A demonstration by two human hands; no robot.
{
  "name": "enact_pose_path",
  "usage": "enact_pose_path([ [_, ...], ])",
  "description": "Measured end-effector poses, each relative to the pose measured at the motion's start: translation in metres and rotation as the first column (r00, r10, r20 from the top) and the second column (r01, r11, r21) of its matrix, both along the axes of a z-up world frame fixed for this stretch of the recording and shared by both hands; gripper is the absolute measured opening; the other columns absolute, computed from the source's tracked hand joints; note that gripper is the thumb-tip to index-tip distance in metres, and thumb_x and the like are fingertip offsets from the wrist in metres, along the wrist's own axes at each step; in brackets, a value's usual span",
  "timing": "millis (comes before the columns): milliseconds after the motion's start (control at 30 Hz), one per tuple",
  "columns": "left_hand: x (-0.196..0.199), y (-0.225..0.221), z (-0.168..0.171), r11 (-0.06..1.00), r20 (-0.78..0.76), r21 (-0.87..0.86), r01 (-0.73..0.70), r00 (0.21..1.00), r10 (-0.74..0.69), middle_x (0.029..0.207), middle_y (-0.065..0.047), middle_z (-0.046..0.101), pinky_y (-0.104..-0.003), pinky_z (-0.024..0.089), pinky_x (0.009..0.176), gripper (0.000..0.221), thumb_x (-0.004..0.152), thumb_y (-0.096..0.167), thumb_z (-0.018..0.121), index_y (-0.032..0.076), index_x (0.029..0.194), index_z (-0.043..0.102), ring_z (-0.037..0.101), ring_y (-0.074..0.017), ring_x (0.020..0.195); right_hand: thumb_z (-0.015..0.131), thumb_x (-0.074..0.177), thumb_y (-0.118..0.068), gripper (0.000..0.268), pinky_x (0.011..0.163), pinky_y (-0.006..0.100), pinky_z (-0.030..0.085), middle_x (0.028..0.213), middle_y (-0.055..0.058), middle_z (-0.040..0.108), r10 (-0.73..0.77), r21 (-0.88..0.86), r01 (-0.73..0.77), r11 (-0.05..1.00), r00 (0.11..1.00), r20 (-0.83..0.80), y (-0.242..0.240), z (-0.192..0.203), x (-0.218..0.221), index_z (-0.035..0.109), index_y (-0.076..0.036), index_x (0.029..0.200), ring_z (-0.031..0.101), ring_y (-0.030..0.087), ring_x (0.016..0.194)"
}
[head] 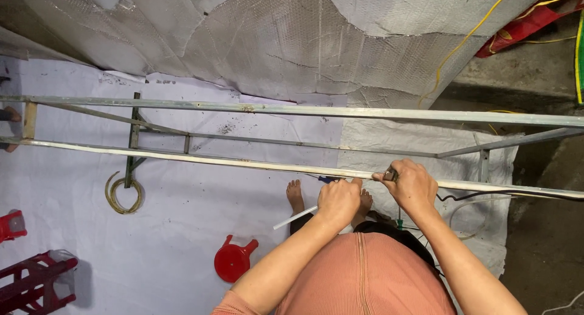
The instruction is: Applying plastic insulation strips to a metal frame and securing them using heat from a lighter.
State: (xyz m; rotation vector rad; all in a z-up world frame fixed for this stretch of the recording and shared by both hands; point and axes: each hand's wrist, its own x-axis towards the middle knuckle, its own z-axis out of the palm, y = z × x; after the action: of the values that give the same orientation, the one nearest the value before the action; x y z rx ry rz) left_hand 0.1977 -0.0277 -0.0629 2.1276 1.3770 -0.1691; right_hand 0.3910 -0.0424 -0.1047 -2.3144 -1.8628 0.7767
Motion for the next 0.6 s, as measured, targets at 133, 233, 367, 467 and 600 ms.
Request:
enact_pose_path([
  [133, 0.0, -0.004, -0.001, 1.0, -0.005, -0.002, -0.023, 1.0, 0.023, 0.074, -0.023, 0.072, -0.057, 0.06, 0.07, 0.027, 0.098, 0.013, 0.042, 0.006, 0.093, 0.068, 0.075, -0.0468, 0.077, 0.078, 0.078, -0.058, 0.038, 0.078, 0.043, 0.059, 0.083, 0.0, 0.064, -0.046, -0.051, 0.048, 0.998, 0.998, 0.039, 0.005, 0.0, -0.005, 0.068, -0.022, 0.084, 0.068, 0.028, 0.09],
  [233, -0.001, -0.008, -0.002, 1.0, 0.013, 0.009, -0.029, 0.999, 0.029, 0.075, -0.023, 0.072, -0.057, 0.06, 0.071, 0.026, 0.098, 0.012, 0.042, 0.005, 0.097, 0.068, 0.075, -0.0465, 0.076, 0.08, 0.077, -0.057, 0.038, 0.078, 0.043, 0.058, 0.081, 0.001, 0.065, -0.062, -0.078, 0.064, 0.995, 0.998, 0.029, 0.007, -0.002, -0.007, 0.069, -0.021, 0.083, 0.068, 0.029, 0.089],
  [367, 0.0, -0.011, 0.008, 0.999, 0.033, 0.002, -0.041, 0.999, 0.041, 0.076, -0.023, 0.071, -0.057, 0.06, 0.071, 0.026, 0.097, 0.007, 0.041, 0.004, 0.101, 0.067, 0.075, -0.046, 0.076, 0.081, 0.075, -0.058, 0.04, 0.079, 0.044, 0.058, 0.081, 0.003, 0.066, -0.063, -0.118, 0.065, 0.991, 0.998, 0.023, 0.01, -0.006, -0.005, 0.07, -0.02, 0.083, 0.069, 0.031, 0.09],
  [467, -0.003, -0.012, 0.012, 0.998, 0.023, -0.023, -0.052, 0.998, 0.053, 0.077, -0.021, 0.071, -0.058, 0.06, 0.071, 0.027, 0.098, 0.009, 0.04, 0.005, 0.102, 0.067, 0.075, -0.0462, 0.077, 0.081, 0.076, -0.059, 0.043, 0.081, 0.045, 0.058, 0.083, 0.006, 0.066, -0.069, -0.124, 0.069, 0.99, 0.998, 0.009, 0.012, -0.002, -0.007, 0.069, -0.018, 0.084, 0.068, 0.033, 0.092],
  [600, -0.018, -0.011, 0.029, 0.997, 0.012, -0.024, -0.076, 0.997, 0.076, 0.078, -0.02, 0.071, -0.059, 0.06, 0.072, 0.026, 0.098, 0.009, 0.041, 0.006, 0.105, 0.066, 0.075, -0.0461, 0.078, 0.081, 0.076, -0.059, 0.043, 0.082, 0.045, 0.058, 0.084, 0.005, 0.066, -0.071, -0.138, 0.071, 0.988, 0.997, 0.005, 0.014, 0.002, -0.007, 0.07, -0.018, 0.085, 0.068, 0.032, 0.093],
])
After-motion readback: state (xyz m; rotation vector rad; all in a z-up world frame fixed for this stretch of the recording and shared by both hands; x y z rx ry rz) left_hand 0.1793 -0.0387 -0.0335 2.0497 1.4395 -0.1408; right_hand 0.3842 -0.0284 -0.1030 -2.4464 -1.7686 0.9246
